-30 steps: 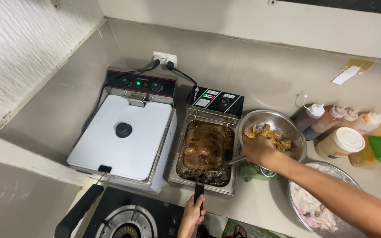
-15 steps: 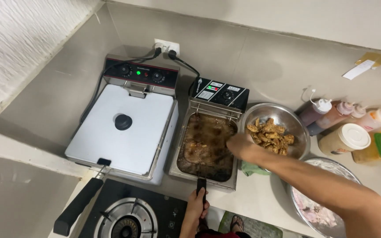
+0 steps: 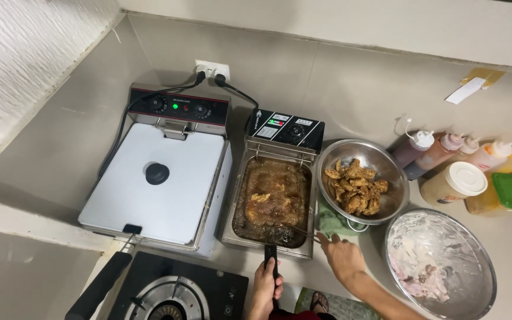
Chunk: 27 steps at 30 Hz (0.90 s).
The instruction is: The person uses tongs to remove fried chicken wings from a deep fryer and places them into a metal bowl. They then move to the sink to wash raw chicken wings under running water, placing them on a cutting board. The person uses a knife to trim the wings and continues washing them before returning to the fryer area.
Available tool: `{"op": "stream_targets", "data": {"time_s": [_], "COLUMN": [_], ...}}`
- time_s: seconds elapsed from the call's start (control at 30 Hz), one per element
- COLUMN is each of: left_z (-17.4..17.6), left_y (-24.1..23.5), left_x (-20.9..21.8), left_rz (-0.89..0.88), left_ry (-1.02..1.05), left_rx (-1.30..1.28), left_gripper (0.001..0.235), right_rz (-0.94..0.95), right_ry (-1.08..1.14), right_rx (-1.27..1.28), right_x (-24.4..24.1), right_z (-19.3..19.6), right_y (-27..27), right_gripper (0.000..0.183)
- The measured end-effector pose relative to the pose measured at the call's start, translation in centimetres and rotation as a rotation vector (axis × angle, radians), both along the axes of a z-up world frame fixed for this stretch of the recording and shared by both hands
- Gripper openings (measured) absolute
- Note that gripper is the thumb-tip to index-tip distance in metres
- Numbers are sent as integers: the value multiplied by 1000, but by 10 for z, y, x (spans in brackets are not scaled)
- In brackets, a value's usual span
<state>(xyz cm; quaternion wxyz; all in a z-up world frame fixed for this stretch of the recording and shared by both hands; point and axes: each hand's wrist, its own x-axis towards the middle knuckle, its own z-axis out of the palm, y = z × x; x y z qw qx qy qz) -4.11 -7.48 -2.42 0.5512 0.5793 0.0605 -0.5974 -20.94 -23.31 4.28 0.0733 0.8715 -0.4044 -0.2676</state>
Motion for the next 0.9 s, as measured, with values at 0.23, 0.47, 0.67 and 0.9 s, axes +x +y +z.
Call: {"op": "stream_targets", "data": {"time_s": [0.23,0.47,0.67,0.9], "left_z": [17,14,20,25], "left_y": [-1,3,10,15], "left_x": [-2,3,17,20], "left_rz": [-3,-60,-144,-158], "left_ry": [-12,-64,-79,-71], "left_rx": [-24,-74,-32,-26], "left_gripper": [34,31,31,24], "right_rz": [-277,-225,86,191], "right_ry": [-408,-318,129,135], "right_rx": [-54,34,-58,-169], "right_x": [-20,-18,-13,-6], "right_z": [-28,15,91,129], "right_y": [38,10,-15,-31], "right_gripper": [47,50,53,63]}}
